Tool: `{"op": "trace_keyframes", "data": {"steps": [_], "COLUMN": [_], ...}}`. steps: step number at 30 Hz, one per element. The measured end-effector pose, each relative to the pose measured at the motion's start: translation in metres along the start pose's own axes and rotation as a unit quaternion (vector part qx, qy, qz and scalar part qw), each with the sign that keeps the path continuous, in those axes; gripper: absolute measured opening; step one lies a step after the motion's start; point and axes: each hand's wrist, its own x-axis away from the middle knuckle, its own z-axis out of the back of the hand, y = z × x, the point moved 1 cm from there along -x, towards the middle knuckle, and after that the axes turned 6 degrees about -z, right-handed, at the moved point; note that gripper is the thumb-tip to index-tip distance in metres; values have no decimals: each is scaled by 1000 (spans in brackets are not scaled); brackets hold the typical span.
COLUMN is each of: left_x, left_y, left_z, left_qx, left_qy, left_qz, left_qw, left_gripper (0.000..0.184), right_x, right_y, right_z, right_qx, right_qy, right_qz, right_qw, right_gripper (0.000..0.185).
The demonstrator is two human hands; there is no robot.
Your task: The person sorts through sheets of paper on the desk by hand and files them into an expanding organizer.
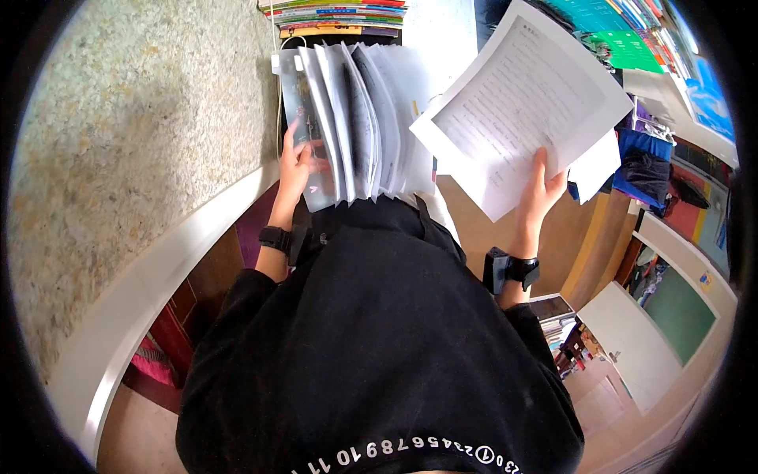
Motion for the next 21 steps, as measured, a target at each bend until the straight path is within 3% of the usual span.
{"op": "trace_keyframes", "data": {"steps": [4,7,12,15,16,18,19,21], "left_x": [2,1,2,1,0,-3,-2,-1], "left_y": [-2,1,4,2,6,18,31,53], "left_z": [3,3,3,2,2,-1,-1,-6], "left_qx": [-19,-14,-67,-150,-243,-417,-381,-546], "left_qy": [11,15,7,67,100,163,137,59], "left_qz": [-13,2,-15,-61,-131,-264,-283,-304], "left_qw": [1000,1000,998,985,956,854,870,779], "left_gripper": [53,52,57,67,72,82,87,85], "right_x": [4,3,5,7,8,8,9,9], "right_y": [-6,-5,-12,-12,-12,-9,-8,43], "right_z": [-12,-18,-22,-24,-25,-26,-28,-26], "right_qx": [69,122,130,89,70,-59,-124,-106], "right_qy": [8,32,38,26,21,0,-12,-95], "right_qz": [21,91,108,96,90,-57,-130,-259], "right_qw": [997,988,985,991,993,997,984,955], "right_gripper": [27,24,24,25,25,20,17,18]}}
